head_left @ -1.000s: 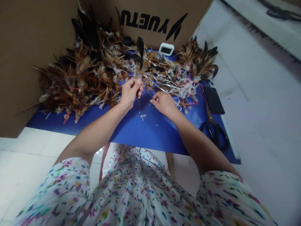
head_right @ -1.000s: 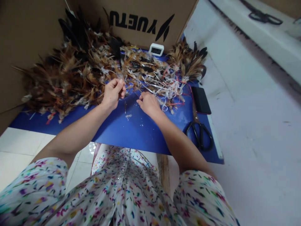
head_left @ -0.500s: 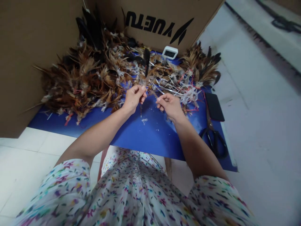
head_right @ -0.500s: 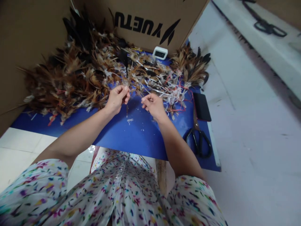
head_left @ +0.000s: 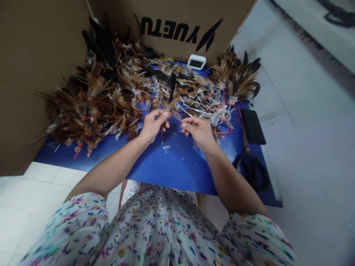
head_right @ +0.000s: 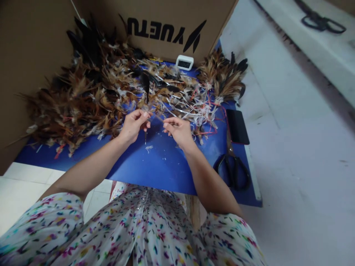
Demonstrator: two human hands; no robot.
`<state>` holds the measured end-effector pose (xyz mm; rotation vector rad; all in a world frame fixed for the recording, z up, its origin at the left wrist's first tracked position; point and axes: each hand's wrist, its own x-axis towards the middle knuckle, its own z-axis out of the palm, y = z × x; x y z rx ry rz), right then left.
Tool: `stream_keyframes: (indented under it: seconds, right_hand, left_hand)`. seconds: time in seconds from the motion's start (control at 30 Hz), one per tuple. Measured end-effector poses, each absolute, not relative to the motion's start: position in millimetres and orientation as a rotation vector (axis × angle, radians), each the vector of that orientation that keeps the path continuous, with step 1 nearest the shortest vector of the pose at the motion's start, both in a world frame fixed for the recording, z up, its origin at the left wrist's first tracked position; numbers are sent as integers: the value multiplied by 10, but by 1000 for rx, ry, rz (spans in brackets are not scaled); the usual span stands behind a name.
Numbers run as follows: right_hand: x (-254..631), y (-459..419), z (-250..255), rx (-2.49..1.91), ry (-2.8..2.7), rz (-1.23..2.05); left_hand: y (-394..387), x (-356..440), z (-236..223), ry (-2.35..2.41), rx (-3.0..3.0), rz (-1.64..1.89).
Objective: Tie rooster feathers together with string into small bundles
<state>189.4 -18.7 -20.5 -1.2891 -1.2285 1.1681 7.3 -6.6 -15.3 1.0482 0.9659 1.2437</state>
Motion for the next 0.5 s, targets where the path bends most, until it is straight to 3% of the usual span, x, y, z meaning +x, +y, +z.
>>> stream_keyframes:
  seconds: [0.5]
  right_hand:
    - [1880,-250,-231,-1356,-1443,1003]
  left_hand:
    - [-34,31,-261,1094,1260,1192]
